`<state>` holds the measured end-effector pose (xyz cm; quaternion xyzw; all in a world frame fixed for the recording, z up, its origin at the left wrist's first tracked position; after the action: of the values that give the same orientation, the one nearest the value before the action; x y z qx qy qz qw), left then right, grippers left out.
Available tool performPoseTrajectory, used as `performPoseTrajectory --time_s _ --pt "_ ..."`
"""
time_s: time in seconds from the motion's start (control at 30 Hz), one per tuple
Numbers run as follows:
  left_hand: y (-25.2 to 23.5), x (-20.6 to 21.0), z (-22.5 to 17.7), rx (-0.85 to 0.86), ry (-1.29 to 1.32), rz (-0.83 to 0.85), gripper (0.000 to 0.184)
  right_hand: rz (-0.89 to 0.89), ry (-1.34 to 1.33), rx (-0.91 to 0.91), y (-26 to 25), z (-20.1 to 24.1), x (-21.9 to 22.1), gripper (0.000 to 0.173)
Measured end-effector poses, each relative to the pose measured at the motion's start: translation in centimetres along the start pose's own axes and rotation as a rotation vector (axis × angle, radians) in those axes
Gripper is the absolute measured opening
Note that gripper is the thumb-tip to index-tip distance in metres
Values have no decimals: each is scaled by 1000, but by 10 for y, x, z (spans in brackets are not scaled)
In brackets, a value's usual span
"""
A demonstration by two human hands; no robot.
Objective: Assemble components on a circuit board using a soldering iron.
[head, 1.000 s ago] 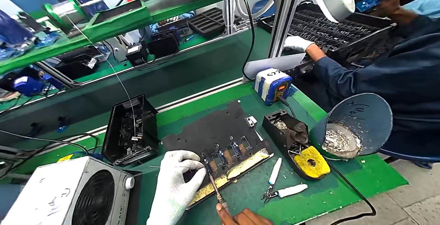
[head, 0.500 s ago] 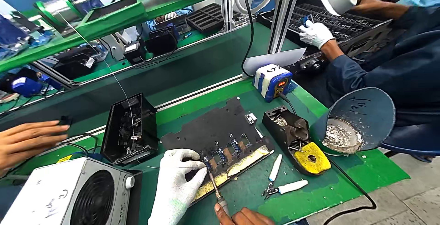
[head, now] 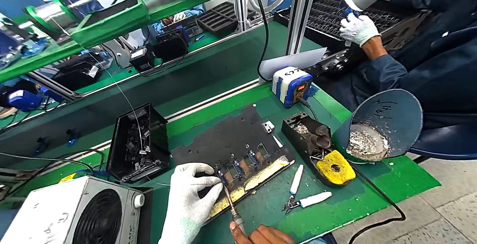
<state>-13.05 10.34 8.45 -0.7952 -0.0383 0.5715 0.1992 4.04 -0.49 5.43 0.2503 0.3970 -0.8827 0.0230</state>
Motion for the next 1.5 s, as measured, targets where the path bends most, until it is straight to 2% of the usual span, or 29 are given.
performPoseTrajectory --time_s 0.53,1.0,1.13,1.27,1.4,1.5 --pt "1 2 -2 14 -53 -4 10 15 4 -3 0 0 1 25" --pt "1 -6 6 -66 99 -18 12 -5 -48 -11 -3 -1 -10 25" --pt "1 -8 6 -70 108 -31 11 -80 -58 9 -2 -6 -46 25" --pt "2 -8 6 -85 101 -53 11 -216 47 60 7 -22 -123 26" --pt "3 -8 6 -84 79 -69 11 -395 292 196 42 -68 -198 34" --pt "1 -11 3 -78 76 -80 13 -488 389 404 65 -116 -218 36"
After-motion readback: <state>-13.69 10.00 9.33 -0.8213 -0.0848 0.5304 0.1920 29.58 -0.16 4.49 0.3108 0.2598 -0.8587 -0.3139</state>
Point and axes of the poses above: each hand's wrist, its own y-axis away from the middle knuckle, its own x-axis out of the palm, z = x × y, the point moved 10 cm from there along -y, towards the middle knuckle, and after that the axes turned 14 degrees about -y, right-handed, at the moved point
